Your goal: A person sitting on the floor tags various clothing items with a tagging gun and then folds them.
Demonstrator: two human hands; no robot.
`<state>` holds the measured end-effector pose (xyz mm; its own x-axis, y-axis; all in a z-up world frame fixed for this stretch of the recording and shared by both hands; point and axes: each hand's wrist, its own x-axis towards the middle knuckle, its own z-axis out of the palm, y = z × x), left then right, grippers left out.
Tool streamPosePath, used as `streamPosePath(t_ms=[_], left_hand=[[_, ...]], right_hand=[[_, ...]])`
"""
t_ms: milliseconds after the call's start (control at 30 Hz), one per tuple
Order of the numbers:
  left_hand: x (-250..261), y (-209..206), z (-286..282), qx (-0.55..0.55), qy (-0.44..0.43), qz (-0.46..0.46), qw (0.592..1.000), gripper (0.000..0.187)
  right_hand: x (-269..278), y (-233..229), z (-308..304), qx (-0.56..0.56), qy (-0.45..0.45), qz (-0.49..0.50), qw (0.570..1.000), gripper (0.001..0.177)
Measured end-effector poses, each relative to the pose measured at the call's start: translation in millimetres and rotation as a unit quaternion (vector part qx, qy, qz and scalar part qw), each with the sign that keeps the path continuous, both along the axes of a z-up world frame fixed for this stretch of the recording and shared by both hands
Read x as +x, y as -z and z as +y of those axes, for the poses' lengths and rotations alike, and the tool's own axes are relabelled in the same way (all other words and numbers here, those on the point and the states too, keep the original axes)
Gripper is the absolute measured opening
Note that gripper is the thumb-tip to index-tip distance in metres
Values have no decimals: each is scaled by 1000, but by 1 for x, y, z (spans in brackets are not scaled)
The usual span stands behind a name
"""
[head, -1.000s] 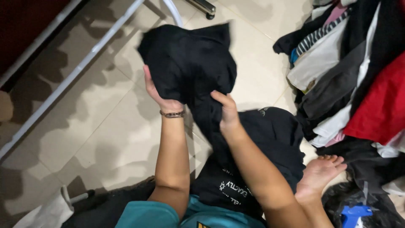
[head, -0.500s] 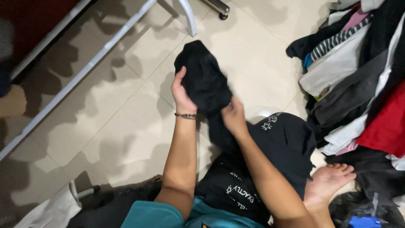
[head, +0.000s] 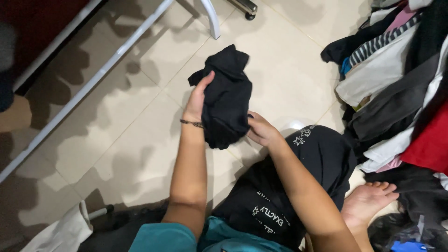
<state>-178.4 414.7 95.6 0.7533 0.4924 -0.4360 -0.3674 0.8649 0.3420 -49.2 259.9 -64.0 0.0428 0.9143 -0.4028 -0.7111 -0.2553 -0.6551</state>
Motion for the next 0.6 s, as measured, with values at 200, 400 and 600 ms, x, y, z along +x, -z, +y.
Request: streamPosePath(t_ms=[200, 400, 600], left_hand=[[54, -53, 65, 581, -61, 189, 789, 21], [109, 43, 93, 706, -173, 447, 521, 59], [50, 182, 27, 537, 204, 645, 504, 57]], right_hand=[[120, -133, -11, 58, 628, -147, 762, 20], [165, 0, -34, -64, 300, -691, 654, 94], [50, -30, 2, -314, -240, -562, 727, 56]])
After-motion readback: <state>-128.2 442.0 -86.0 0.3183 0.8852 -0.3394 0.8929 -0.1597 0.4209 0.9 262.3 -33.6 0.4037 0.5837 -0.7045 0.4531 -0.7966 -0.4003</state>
